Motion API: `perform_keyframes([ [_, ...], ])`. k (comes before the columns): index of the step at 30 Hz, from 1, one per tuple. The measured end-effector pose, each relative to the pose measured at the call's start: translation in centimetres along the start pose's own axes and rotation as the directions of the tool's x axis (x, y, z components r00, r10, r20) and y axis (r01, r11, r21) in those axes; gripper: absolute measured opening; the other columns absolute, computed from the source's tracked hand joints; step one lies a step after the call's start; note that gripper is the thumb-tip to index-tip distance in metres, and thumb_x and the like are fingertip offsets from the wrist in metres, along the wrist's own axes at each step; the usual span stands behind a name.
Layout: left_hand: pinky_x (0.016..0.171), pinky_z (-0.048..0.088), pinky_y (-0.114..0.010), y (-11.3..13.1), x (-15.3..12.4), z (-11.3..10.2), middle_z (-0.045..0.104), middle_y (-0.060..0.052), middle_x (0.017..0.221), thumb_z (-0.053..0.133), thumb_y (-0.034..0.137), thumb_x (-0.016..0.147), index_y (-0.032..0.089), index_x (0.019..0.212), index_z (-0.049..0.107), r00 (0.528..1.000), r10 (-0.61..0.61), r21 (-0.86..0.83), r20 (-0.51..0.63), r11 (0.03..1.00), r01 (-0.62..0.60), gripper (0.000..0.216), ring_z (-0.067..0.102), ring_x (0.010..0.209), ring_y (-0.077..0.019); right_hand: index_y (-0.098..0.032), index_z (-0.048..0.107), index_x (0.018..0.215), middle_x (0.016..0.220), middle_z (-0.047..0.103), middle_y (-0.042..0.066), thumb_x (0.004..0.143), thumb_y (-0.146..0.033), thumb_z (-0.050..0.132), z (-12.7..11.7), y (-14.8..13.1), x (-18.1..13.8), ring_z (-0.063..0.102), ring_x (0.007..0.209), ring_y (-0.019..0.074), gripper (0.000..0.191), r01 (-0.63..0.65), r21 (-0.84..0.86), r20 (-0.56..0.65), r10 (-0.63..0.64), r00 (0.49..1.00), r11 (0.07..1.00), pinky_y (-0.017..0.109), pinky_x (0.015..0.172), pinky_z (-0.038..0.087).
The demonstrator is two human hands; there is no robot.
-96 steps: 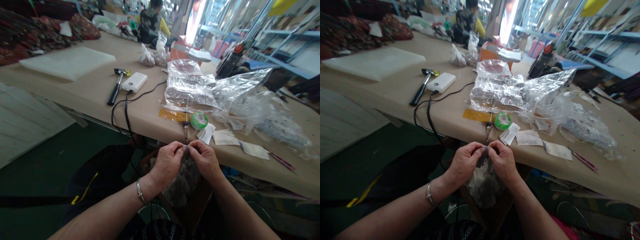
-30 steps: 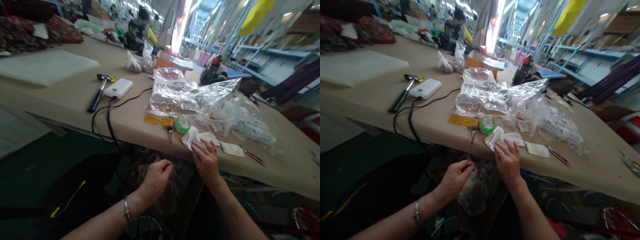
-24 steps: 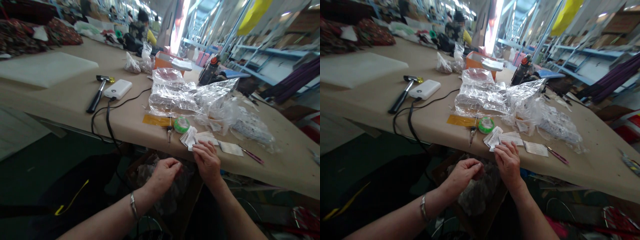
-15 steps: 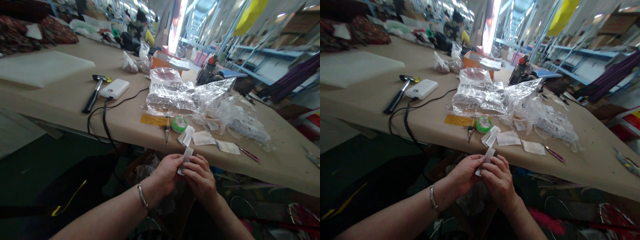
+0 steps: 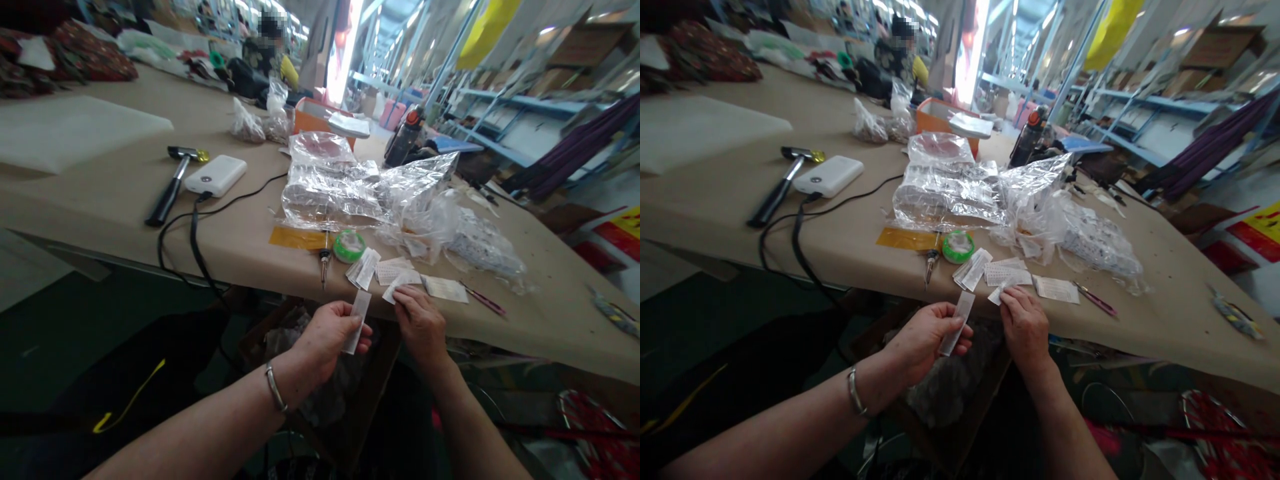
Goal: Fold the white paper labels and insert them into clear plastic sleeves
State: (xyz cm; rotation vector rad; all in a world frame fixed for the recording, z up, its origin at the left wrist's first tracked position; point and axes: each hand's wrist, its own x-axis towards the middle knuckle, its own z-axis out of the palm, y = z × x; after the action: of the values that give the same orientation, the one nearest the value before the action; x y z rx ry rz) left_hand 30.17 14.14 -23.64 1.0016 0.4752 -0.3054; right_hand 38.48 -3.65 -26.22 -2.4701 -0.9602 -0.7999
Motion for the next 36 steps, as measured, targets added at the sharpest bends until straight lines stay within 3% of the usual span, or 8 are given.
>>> perform_keyframes([
  [5,0.051,0.048,-0.026,0.1,0.1,0.1,0.064,-0.008,0.069,0.055,0.013,0.076,0.010,0.083,0.061,0.999,-0.041,-0.021,0.014,0.999,0.041,0.009,0.058,0.048,-0.0118,-0.021,0.066,0.095,0.099,0.069,0.007,0.086,-0.017,0.054,-1.2,-1.3,-0.3,0.064,0.098,0.0209,0.015,-0.048,0.255,-0.128,0.083,0.988,0.966,0.039,0.088,0.051],
  [12,0.052,0.042,-0.020,0.0,-0.2,0.3,0.064,-0.008,0.069,0.065,0.010,0.066,0.006,0.072,0.065,0.988,0.019,-0.309,0.155,0.950,0.030,0.007,0.056,0.056,-0.0103,-0.021,0.064,0.098,0.101,0.069,0.007,0.086,-0.013,0.053,-1.4,-5.4,-1.4,0.058,0.111,0.0221,0.018,0.289,0.405,-0.007,-0.313,0.950,0.868,0.044,0.095,0.046],
  [20,0.049,0.038,-0.019,-0.8,0.1,-0.2,0.062,-0.006,0.066,0.068,0.012,0.067,0.006,0.070,0.065,0.989,0.011,-0.311,0.145,0.950,0.035,0.007,0.054,0.052,-0.0080,-0.021,0.063,0.099,0.102,0.069,0.005,0.087,-0.011,0.052,-0.9,-5.9,-2.0,0.054,0.116,0.0212,0.019,0.321,0.406,0.050,-0.371,0.927,0.856,0.043,0.098,0.045],
  [25,0.049,0.045,-0.021,-0.5,-0.1,-0.2,0.063,-0.006,0.064,0.058,0.012,0.078,0.008,0.076,0.063,0.997,-0.047,-0.209,0.067,0.976,0.060,0.007,0.056,0.050,-0.0099,-0.020,0.050,0.124,0.113,0.063,0.009,0.087,-0.018,0.054,-1.8,-4.1,-2.1,0.048,0.120,0.0252,0.037,0.232,0.307,0.067,-0.265,0.962,0.923,0.046,0.096,0.046],
  [28,0.052,0.050,-0.026,-0.4,-0.4,-0.3,0.065,-0.009,0.068,0.055,0.018,0.083,0.009,0.080,0.061,0.996,-0.087,-0.120,0.030,0.989,0.090,0.011,0.060,0.051,-0.0129,-0.014,0.040,0.134,0.123,0.055,0.017,0.087,-0.032,0.054,-2.4,-0.4,-2.4,0.043,0.122,0.0315,0.052,0.016,0.012,-0.011,-0.015,1.000,1.000,0.054,0.096,0.041],
  [30,0.052,0.051,-0.025,-0.5,-0.4,-0.4,0.065,-0.008,0.069,0.055,0.018,0.083,0.010,0.080,0.060,0.996,-0.087,-0.090,0.019,0.992,0.089,0.010,0.060,0.051,-0.0125,-0.009,0.038,0.135,0.126,0.051,0.022,0.085,-0.042,0.054,-2.8,2.3,-2.9,0.041,0.122,0.0362,0.062,-0.120,-0.181,-0.042,0.114,0.993,0.976,0.058,0.095,0.039],
  [33,0.051,0.051,-0.024,-0.7,-0.4,-0.5,0.066,-0.008,0.069,0.056,0.018,0.082,0.009,0.079,0.061,0.996,-0.085,-0.070,0.012,0.994,0.086,0.010,0.060,0.051,-0.0121,-0.011,0.046,0.130,0.126,0.053,0.020,0.088,-0.038,0.051,-3.3,5.0,-3.8,0.046,0.119,0.0349,0.050,-0.128,-0.319,0.033,0.146,0.989,0.939,0.055,0.093,0.040],
  [36,0.050,0.051,-0.024,-0.9,-0.3,-0.4,0.066,-0.009,0.070,0.056,0.019,0.082,0.009,0.077,0.061,0.996,-0.086,-0.064,0.000,0.994,0.086,0.012,0.061,0.051,-0.0122,-0.015,0.058,0.116,0.117,0.061,0.015,0.090,-0.031,0.048,-3.7,6.2,-4.6,0.054,0.110,0.0282,0.033,-0.108,-0.300,0.043,0.127,0.991,0.948,0.048,0.092,0.043],
])
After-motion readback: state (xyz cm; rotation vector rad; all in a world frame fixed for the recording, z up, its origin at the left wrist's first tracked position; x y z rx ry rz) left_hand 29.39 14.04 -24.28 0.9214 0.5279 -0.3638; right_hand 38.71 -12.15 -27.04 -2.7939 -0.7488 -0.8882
